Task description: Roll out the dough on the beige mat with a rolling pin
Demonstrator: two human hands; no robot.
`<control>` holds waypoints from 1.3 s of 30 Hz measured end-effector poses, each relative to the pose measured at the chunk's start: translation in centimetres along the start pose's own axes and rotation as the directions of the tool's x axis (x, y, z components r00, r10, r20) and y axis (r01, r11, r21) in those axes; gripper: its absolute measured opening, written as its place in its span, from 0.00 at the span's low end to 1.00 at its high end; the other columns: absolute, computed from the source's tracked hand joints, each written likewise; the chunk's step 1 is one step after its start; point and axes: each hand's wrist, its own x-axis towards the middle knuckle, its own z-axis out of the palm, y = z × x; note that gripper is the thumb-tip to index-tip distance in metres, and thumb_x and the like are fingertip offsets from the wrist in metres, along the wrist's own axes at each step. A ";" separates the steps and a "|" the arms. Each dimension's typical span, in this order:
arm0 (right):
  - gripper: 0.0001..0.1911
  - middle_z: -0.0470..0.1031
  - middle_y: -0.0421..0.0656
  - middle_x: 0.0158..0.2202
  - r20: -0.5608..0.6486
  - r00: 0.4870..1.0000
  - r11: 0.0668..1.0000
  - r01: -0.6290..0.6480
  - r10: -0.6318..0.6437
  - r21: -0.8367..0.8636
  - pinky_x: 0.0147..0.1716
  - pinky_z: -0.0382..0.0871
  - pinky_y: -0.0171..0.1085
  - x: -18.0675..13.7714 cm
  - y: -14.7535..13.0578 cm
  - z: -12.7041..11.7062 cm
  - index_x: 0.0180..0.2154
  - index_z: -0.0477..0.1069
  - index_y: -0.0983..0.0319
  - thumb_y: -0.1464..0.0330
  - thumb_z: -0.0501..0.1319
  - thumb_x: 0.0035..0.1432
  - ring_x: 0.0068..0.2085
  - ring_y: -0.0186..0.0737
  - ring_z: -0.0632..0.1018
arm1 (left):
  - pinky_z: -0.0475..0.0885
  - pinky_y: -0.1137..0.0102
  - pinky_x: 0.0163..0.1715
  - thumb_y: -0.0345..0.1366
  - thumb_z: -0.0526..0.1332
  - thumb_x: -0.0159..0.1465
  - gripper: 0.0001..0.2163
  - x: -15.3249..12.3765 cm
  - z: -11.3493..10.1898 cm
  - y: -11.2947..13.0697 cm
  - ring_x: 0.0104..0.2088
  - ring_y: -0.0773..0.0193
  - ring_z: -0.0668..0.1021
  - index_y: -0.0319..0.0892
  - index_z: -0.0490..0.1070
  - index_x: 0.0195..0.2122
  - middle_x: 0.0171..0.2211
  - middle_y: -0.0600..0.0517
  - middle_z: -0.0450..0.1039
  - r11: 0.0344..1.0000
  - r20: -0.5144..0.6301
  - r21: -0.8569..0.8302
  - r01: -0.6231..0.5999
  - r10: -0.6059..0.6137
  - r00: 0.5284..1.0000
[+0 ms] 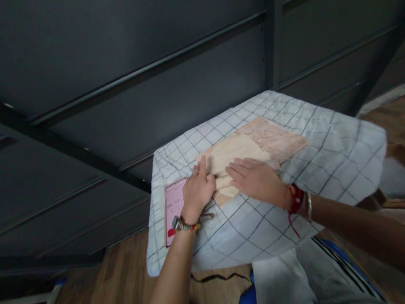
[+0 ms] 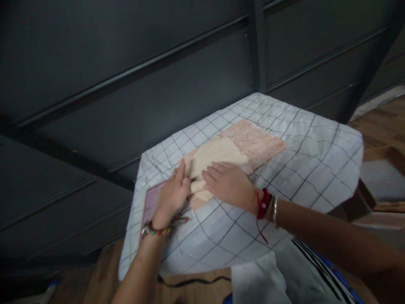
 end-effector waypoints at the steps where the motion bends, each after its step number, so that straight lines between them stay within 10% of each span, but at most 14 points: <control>1: 0.16 0.74 0.52 0.49 0.009 1.000 1.000 -0.009 0.009 -0.003 0.50 0.66 0.45 0.1 0.1 0.0 0.48 0.69 0.69 0.66 0.51 0.65 0.53 0.48 0.71 | 0.65 0.63 0.55 0.34 0.44 0.66 0.27 0.0 0.0 0.0 0.61 0.56 0.64 0.38 0.45 0.67 0.63 0.45 0.55 1.000 -0.003 -0.005 0.001 -0.001 1.000; 31: 0.14 0.76 0.51 0.42 0.087 0.996 0.998 -0.031 0.026 0.056 0.43 0.68 0.40 -0.5 -0.3 -1.4 0.45 0.71 0.69 0.72 0.51 0.64 0.44 0.42 0.76 | 0.64 0.61 0.55 0.32 0.44 0.66 0.25 -0.8 0.0 0.6 0.60 0.56 0.64 0.39 0.49 0.66 0.61 0.44 0.59 1.000 -0.009 -0.006 0.006 -0.006 1.000; 39: 0.16 0.74 0.49 0.47 0.013 0.998 0.995 0.061 -0.062 0.085 0.44 0.66 0.40 -1.7 -0.1 -1.0 0.51 0.67 0.67 0.74 0.52 0.62 0.45 0.42 0.73 | 0.67 0.59 0.53 0.32 0.45 0.65 0.24 -3.0 0.9 1.4 0.58 0.51 0.67 0.37 0.56 0.63 0.59 0.41 0.62 0.996 -0.199 0.073 0.044 -0.029 0.980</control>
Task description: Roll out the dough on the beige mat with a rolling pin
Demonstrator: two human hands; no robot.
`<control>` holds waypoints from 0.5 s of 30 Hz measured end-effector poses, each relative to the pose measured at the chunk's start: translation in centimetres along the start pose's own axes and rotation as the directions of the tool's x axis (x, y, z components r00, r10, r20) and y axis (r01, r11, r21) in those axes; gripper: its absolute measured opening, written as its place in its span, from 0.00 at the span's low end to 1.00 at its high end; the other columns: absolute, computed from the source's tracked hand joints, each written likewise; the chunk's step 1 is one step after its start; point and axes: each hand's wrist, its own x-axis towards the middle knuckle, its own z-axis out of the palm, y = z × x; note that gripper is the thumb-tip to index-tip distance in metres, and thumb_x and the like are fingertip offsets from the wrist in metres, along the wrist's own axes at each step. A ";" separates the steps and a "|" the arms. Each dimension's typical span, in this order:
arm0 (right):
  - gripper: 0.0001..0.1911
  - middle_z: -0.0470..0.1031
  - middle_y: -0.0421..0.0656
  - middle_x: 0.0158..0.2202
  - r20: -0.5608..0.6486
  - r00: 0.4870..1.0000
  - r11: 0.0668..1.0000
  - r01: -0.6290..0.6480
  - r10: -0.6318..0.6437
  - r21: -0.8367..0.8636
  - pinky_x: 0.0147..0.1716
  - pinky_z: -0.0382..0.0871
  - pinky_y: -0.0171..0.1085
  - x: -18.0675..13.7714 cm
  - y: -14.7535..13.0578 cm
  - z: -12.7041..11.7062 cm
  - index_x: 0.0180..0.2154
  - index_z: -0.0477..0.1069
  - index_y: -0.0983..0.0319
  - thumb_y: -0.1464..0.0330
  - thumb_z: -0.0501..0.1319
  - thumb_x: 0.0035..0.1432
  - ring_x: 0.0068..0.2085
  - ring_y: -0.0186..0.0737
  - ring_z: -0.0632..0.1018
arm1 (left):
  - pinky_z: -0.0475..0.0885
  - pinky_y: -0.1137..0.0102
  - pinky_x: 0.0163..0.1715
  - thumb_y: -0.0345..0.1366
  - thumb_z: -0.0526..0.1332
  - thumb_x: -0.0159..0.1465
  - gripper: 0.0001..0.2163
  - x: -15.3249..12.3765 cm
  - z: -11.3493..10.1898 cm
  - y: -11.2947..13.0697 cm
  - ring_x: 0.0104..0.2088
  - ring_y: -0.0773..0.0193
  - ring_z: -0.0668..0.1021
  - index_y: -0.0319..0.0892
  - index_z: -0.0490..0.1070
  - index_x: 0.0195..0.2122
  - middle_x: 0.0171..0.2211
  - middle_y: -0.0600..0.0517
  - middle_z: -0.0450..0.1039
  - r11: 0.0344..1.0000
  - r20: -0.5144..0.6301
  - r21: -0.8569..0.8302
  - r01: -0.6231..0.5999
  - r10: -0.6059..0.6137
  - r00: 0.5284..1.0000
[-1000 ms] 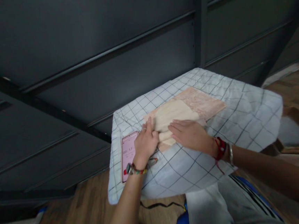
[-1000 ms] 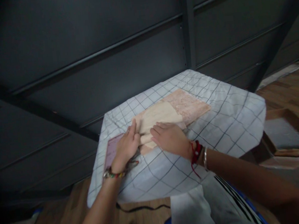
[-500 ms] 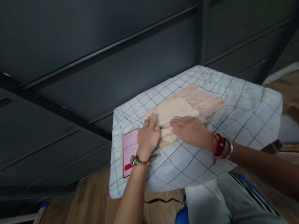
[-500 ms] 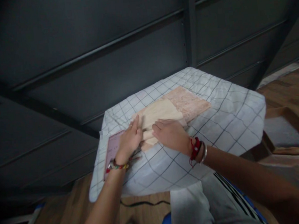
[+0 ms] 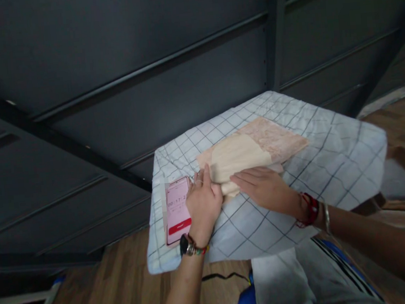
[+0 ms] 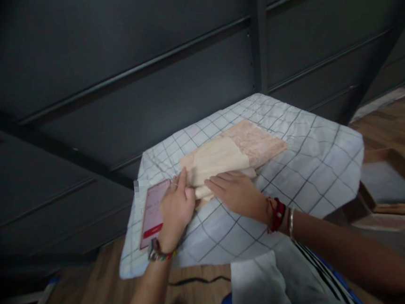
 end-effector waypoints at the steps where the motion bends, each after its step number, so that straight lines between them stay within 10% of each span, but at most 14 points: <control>1: 0.16 0.74 0.49 0.47 0.014 1.000 1.000 0.005 -0.005 0.002 0.44 0.66 0.41 0.0 0.1 0.1 0.52 0.66 0.67 0.74 0.53 0.62 0.45 0.42 0.73 | 0.67 0.59 0.52 0.32 0.45 0.65 0.24 0.0 0.0 0.1 0.57 0.51 0.68 0.37 0.56 0.63 0.59 0.41 0.63 1.000 0.002 0.004 0.013 -0.013 1.000; 15: 0.17 0.75 0.46 0.47 -0.031 1.000 0.995 0.005 -0.002 0.096 0.46 0.65 0.41 -0.9 0.6 0.8 0.50 0.69 0.64 0.77 0.54 0.60 0.47 0.40 0.73 | 0.63 0.61 0.56 0.32 0.42 0.66 0.24 -0.6 -0.4 0.2 0.60 0.56 0.65 0.34 0.55 0.63 0.60 0.43 0.62 1.000 0.064 -0.028 -0.013 0.015 0.998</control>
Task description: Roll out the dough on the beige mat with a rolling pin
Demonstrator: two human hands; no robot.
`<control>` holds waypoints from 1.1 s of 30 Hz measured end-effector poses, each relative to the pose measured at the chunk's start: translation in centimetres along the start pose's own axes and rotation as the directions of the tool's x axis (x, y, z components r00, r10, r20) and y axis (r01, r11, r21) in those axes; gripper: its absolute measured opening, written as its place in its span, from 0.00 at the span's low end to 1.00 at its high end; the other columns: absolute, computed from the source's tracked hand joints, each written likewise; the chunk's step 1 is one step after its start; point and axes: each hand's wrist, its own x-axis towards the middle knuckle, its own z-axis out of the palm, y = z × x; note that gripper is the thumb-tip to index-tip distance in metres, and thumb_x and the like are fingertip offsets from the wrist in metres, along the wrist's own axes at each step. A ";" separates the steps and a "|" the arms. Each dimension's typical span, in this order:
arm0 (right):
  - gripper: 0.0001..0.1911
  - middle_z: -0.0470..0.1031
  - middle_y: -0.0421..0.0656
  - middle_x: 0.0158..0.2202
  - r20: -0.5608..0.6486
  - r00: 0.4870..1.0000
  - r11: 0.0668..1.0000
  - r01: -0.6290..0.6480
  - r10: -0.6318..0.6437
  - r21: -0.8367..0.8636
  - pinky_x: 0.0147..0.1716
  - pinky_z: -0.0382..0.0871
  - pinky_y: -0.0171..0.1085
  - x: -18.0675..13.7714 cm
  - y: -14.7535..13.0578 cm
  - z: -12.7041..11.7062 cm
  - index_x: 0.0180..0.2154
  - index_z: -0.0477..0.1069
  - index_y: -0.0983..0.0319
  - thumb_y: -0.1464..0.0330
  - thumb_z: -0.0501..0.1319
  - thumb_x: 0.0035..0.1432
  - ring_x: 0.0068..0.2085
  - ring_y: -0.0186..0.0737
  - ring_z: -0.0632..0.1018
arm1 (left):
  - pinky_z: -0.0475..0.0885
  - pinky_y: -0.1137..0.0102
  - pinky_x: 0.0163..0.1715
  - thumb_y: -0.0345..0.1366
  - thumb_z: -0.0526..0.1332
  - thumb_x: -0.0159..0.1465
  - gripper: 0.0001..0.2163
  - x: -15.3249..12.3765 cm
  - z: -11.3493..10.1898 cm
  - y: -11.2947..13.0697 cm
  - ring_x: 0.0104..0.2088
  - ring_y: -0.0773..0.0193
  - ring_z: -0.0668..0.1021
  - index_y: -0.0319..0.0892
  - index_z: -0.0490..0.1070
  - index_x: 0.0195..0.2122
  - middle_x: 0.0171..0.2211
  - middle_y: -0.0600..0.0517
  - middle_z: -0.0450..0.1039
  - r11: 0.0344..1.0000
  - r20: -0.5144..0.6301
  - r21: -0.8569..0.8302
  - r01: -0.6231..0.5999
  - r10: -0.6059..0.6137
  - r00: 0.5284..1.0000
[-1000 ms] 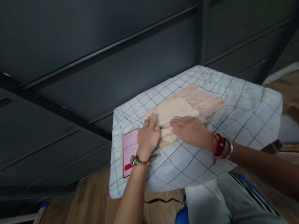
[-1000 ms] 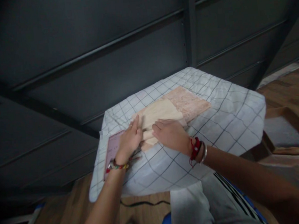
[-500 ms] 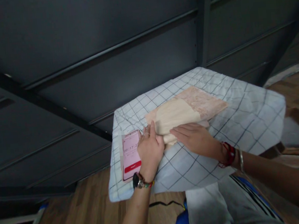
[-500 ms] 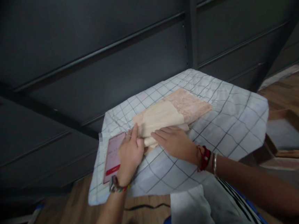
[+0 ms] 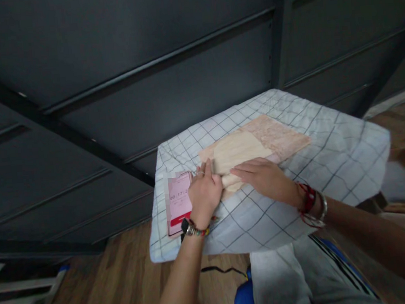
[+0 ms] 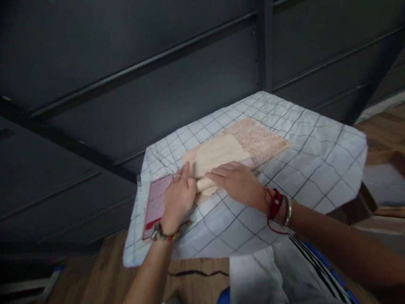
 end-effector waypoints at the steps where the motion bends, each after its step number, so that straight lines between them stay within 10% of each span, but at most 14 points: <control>1: 0.17 0.75 0.46 0.48 -0.016 1.000 1.000 -0.002 0.002 0.007 0.46 0.65 0.40 -0.2 0.1 0.1 0.50 0.70 0.63 0.77 0.54 0.60 0.47 0.39 0.73 | 0.62 0.61 0.57 0.32 0.43 0.66 0.24 -0.2 0.0 0.1 0.60 0.56 0.64 0.33 0.55 0.62 0.60 0.42 0.62 1.000 -0.003 0.007 0.001 -0.001 1.000; 12: 0.15 0.73 0.50 0.50 0.124 0.992 0.998 0.043 -0.036 -0.052 0.48 0.65 0.44 3.5 2.0 -1.0 0.50 0.69 0.67 0.71 0.50 0.65 0.52 0.43 0.72 | 0.62 0.62 0.57 0.33 0.43 0.67 0.24 3.3 0.3 -0.7 0.61 0.55 0.63 0.31 0.53 0.63 0.61 0.40 0.60 0.995 0.094 -0.047 0.088 -0.083 0.992; 19: 0.17 0.72 0.48 0.52 0.058 0.998 0.999 0.039 -0.038 -0.012 0.51 0.63 0.43 0.8 0.9 -1.0 0.52 0.67 0.64 0.72 0.53 0.62 0.53 0.40 0.71 | 0.63 0.60 0.57 0.33 0.44 0.66 0.24 -0.2 0.3 0.2 0.61 0.53 0.62 0.32 0.54 0.63 0.61 0.41 0.58 0.999 -0.021 -0.020 0.046 -0.046 0.999; 26: 0.11 0.77 0.49 0.40 0.194 0.980 0.995 0.061 -0.045 -0.076 0.45 0.65 0.40 4.0 2.8 -0.9 0.42 0.72 0.66 0.74 0.52 0.62 0.44 0.40 0.76 | 0.64 0.61 0.55 0.31 0.44 0.66 0.23 2.4 0.1 0.1 0.59 0.54 0.65 0.31 0.55 0.62 0.59 0.39 0.62 0.995 0.018 -0.039 0.089 -0.088 0.996; 33: 0.16 0.73 0.44 0.50 0.100 0.990 0.988 0.085 -0.098 0.125 0.48 0.62 0.40 0.3 2.0 -1.1 0.50 0.68 0.62 0.77 0.52 0.62 0.51 0.37 0.72 | 0.61 0.58 0.58 0.32 0.44 0.65 0.24 -2.0 0.6 1.5 0.62 0.51 0.61 0.29 0.57 0.62 0.61 0.39 0.58 1.000 -0.097 0.027 -0.005 0.007 0.995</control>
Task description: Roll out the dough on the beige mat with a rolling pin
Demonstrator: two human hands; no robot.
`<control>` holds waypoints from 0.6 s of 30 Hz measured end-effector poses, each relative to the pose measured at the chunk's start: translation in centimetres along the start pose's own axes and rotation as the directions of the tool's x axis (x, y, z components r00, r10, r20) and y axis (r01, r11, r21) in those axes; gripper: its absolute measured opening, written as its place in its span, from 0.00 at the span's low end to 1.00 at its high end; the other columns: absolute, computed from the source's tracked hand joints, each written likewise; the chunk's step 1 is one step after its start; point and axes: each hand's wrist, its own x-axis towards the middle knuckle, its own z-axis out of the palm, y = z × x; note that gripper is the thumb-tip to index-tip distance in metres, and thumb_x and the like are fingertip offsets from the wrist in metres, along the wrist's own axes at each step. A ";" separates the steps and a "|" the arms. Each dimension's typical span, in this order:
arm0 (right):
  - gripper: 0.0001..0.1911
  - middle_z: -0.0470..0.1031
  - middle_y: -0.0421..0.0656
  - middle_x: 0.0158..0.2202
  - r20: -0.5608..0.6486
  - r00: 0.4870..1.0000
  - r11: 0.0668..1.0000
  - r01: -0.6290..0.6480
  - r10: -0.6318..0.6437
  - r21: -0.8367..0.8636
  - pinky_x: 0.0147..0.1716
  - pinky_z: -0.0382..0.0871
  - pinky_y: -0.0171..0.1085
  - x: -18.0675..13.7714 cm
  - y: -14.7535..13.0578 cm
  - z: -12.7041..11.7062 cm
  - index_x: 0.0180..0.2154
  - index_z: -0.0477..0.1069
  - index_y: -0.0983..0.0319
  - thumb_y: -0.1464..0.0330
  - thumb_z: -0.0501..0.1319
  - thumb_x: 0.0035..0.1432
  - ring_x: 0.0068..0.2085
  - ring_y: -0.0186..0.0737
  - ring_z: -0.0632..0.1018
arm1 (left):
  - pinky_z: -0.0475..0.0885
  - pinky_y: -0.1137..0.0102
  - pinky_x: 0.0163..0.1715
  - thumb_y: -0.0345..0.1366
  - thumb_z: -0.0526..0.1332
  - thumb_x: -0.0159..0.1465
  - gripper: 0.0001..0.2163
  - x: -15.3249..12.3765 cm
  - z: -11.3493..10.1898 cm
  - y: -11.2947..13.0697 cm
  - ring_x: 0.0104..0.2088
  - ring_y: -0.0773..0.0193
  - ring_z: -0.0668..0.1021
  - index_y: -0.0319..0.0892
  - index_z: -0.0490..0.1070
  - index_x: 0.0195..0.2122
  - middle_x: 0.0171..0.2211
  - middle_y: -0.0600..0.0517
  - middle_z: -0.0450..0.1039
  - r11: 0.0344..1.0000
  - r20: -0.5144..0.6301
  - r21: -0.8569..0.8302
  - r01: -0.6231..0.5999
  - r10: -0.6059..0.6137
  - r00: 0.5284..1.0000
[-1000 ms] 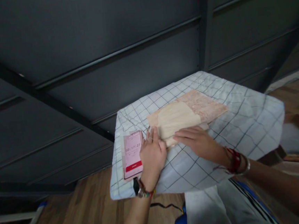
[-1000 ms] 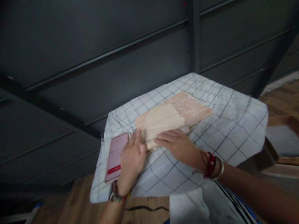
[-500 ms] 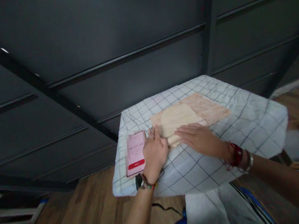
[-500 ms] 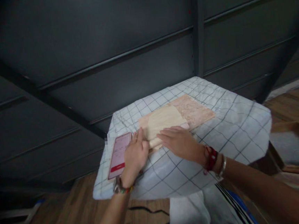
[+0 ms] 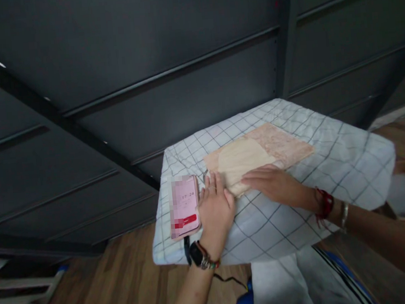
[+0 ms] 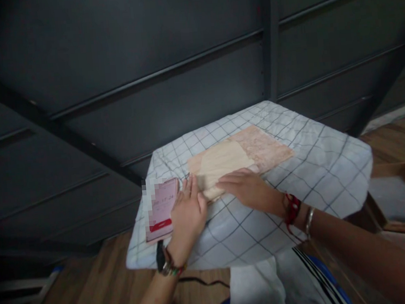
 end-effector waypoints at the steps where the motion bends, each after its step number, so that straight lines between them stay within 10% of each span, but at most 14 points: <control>1: 0.16 0.74 0.44 0.49 -0.004 1.000 1.000 -0.003 0.003 0.005 0.48 0.62 0.40 -0.3 -0.1 0.0 0.49 0.69 0.62 0.76 0.52 0.62 0.51 0.38 0.72 | 0.61 0.58 0.58 0.32 0.44 0.65 0.24 -0.4 0.0 0.1 0.62 0.51 0.61 0.29 0.57 0.61 0.61 0.39 0.57 1.000 -0.009 0.002 0.004 -0.004 1.000; 18: 0.09 0.72 0.43 0.40 -0.054 0.995 0.990 0.077 -0.084 -0.122 0.37 0.58 0.40 -1.7 -1.3 0.8 0.40 0.71 0.60 0.74 0.54 0.62 0.38 0.41 0.64 | 0.60 0.59 0.58 0.31 0.45 0.65 0.25 -4.3 0.9 1.1 0.63 0.53 0.59 0.30 0.55 0.62 0.61 0.41 0.59 0.984 -0.176 0.110 -0.137 0.155 0.972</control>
